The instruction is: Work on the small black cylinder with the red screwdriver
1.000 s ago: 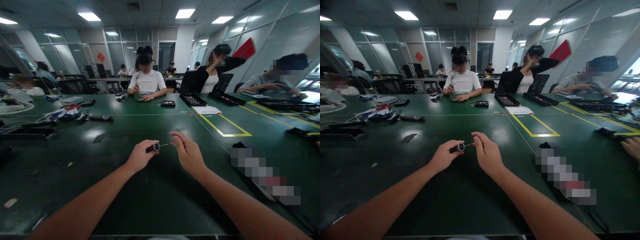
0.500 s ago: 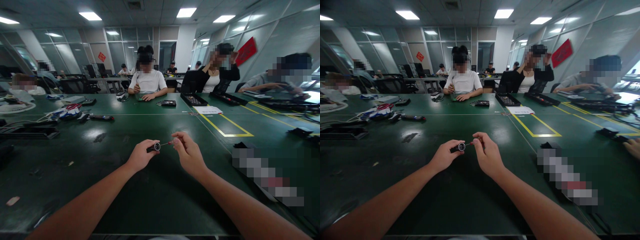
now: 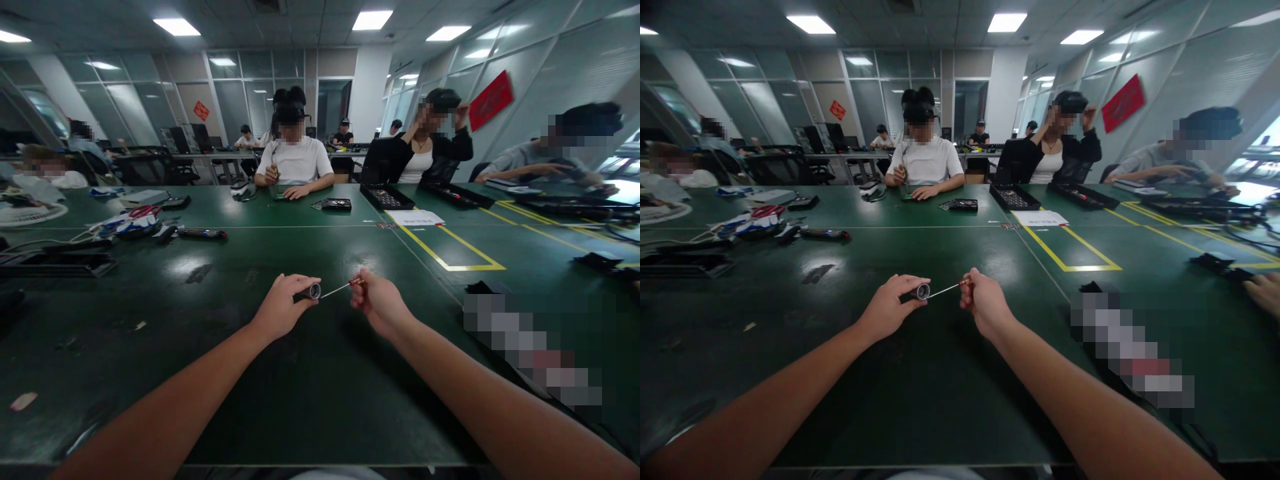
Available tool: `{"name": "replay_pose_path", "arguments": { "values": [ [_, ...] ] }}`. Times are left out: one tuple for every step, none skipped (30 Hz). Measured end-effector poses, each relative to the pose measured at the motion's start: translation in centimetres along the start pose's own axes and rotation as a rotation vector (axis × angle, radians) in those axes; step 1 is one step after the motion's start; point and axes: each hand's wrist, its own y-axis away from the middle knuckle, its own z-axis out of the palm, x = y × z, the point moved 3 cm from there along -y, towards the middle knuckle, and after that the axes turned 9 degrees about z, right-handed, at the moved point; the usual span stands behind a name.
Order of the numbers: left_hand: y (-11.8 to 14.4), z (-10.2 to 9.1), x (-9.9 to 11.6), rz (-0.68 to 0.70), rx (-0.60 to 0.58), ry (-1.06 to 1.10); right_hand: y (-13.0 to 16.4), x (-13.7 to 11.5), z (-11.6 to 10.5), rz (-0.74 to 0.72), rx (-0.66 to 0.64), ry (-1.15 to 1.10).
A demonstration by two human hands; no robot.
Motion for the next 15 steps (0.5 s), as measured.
{"name": "replay_pose_path", "arguments": {
  "values": [
    [0.0, 0.0, -0.1, -0.009, 0.007, 0.004, 0.1, -0.1, 0.0, -0.020, 0.010, -0.012],
    [0.0, -0.1, -0.2, -0.019, 0.011, 0.010, 0.2, -0.3, 0.0, -0.077, 0.032, 0.000],
    [0.0, -0.1, -0.2, -0.028, 0.015, 0.016, 0.4, -0.6, 0.0, -0.153, 0.051, 0.030],
    [0.0, -0.1, -0.2, -0.036, 0.018, 0.020, 0.7, -0.8, 0.1, -0.233, 0.071, 0.071],
    [0.0, -0.1, -0.2, -0.041, 0.020, 0.022, 0.9, -1.0, 0.2, -0.301, 0.084, 0.117],
    [0.0, 0.0, -0.2, -0.042, 0.022, 0.025, 1.1, -1.1, 0.2, -0.357, 0.093, 0.159],
    [0.0, 0.0, -0.1, -0.041, 0.021, 0.027, 1.3, -1.2, 0.3, -0.398, 0.093, 0.197],
    [0.0, 0.0, 0.0, -0.038, 0.020, 0.028, 1.5, -1.2, 0.4, -0.429, 0.088, 0.231],
    [0.0, 0.1, 0.0, -0.036, 0.018, 0.029, 1.7, -1.3, 0.5, -0.457, 0.085, 0.263],
    [0.0, 0.1, 0.1, -0.035, 0.018, 0.029, 1.9, -1.4, 0.5, -0.484, 0.087, 0.295],
    [0.0, 0.1, 0.1, -0.035, 0.018, 0.028, 2.2, -1.5, 0.6, -0.512, 0.092, 0.329],
    [0.0, 0.1, 0.1, -0.036, 0.018, 0.027, 2.5, -1.6, 0.7, -0.541, 0.100, 0.365],
    [0.0, 0.1, 0.1, -0.040, 0.018, 0.026, 2.7, -1.7, 0.7, -0.568, 0.108, 0.402],
    [0.0, 0.1, 0.1, -0.044, 0.020, 0.026, 3.0, -1.8, 0.8, -0.591, 0.116, 0.436],
    [0.0, 0.1, 0.1, -0.047, 0.021, 0.027, 3.2, -1.9, 0.9, -0.609, 0.121, 0.467]
  ]
}}
